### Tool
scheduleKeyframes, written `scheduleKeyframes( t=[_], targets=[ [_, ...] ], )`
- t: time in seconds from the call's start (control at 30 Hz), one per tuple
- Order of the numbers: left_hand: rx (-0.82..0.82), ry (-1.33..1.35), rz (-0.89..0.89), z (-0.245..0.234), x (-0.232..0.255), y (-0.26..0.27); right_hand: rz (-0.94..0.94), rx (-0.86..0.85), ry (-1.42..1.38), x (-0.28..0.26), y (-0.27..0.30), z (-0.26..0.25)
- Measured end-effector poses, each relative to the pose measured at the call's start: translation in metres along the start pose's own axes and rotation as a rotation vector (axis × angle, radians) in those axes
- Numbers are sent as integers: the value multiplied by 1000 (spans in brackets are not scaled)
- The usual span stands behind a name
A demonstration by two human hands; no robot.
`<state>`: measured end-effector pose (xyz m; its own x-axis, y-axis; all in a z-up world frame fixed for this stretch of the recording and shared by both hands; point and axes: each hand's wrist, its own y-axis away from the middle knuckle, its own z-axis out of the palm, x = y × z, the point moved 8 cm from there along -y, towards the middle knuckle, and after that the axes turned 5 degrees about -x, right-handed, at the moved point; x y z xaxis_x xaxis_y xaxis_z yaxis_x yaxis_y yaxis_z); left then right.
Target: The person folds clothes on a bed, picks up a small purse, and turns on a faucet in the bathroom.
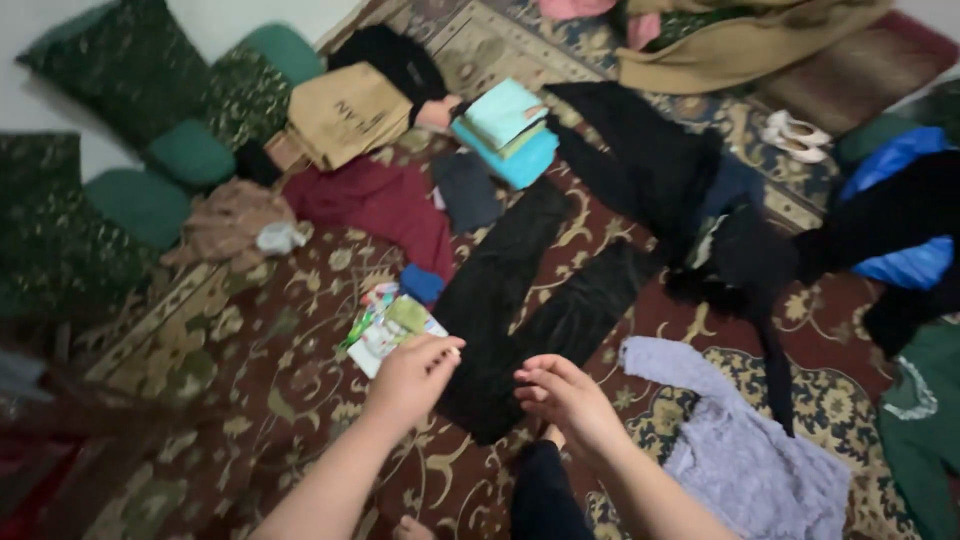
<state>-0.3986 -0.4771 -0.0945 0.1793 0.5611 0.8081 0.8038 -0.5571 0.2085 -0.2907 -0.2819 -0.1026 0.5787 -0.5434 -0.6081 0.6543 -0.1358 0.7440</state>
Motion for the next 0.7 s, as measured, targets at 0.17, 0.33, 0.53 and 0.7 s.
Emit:
scheduleKeyframes(
  t=[0.17, 0.33, 0.53, 0.7],
  targets=[
    [265, 99, -82, -18, 47, -52, -49, -75, 113, -104, -6, -97],
    [454, 468, -345, 4, 47, -112, -86, -33, 203, -222, -32, -180],
    [613, 677, -375, -4, 95, -195, -249, -192, 205, -346, -106, -214],
    [699, 750, -303, -24, 82, -299, -248, -282, 256, -428, -173, -202]
  ],
)
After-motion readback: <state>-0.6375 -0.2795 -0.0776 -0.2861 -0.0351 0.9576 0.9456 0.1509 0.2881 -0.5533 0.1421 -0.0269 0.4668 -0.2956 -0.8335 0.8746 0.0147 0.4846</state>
